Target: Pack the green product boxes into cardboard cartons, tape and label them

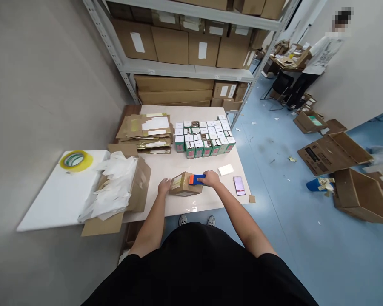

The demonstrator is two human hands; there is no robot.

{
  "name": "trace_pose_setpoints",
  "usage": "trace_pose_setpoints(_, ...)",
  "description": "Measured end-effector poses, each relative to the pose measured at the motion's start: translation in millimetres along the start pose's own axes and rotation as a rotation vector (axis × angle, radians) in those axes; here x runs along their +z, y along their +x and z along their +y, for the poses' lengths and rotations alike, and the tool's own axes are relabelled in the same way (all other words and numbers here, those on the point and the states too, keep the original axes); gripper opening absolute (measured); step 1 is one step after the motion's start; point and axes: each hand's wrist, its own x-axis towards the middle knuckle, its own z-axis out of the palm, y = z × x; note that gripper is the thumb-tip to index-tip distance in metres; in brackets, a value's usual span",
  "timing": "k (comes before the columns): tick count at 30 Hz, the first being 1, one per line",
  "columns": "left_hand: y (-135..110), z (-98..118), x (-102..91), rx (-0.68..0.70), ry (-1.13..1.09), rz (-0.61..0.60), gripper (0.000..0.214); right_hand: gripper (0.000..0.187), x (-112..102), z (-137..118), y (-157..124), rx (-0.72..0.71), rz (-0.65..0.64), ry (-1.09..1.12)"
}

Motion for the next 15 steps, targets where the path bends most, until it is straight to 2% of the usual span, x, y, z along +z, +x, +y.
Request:
trace_pose_setpoints(3, 0.0, 7.2, -13.5, 0.077, -0.104, -0.028, 0.042, 0.056, -2.2, -43.5, 6.1, -0.010, -0.024, -0.027)
trace_pose_setpoints(6, -8.7, 9.9, -16.6, 0.183, -0.260, -0.116, 0.052, 0.055, 0.6, -79.5, 9.9, -0.036, -0.046, -0.049)
trace_pose_setpoints(8, -14.6, 8.9, -15.4, 0.169, -0.273, -0.149, 0.060, 0.055, 3.8, -98.2, 11.4, -0.043, -0.064, -0.060)
trace_pose_setpoints(12, -17.8, 5.3, -14.6, 0.078, -0.203, -0.095, 0.061, 0.057, 8.3, -119.2, 14.3, -0.017, -0.073, -0.049)
trace_pose_setpoints(15, -16.6, 5.6, -16.2, 0.091, -0.158, -0.106, 0.053, 0.057, 8.2, -121.5, 17.2, -0.006, -0.071, -0.036)
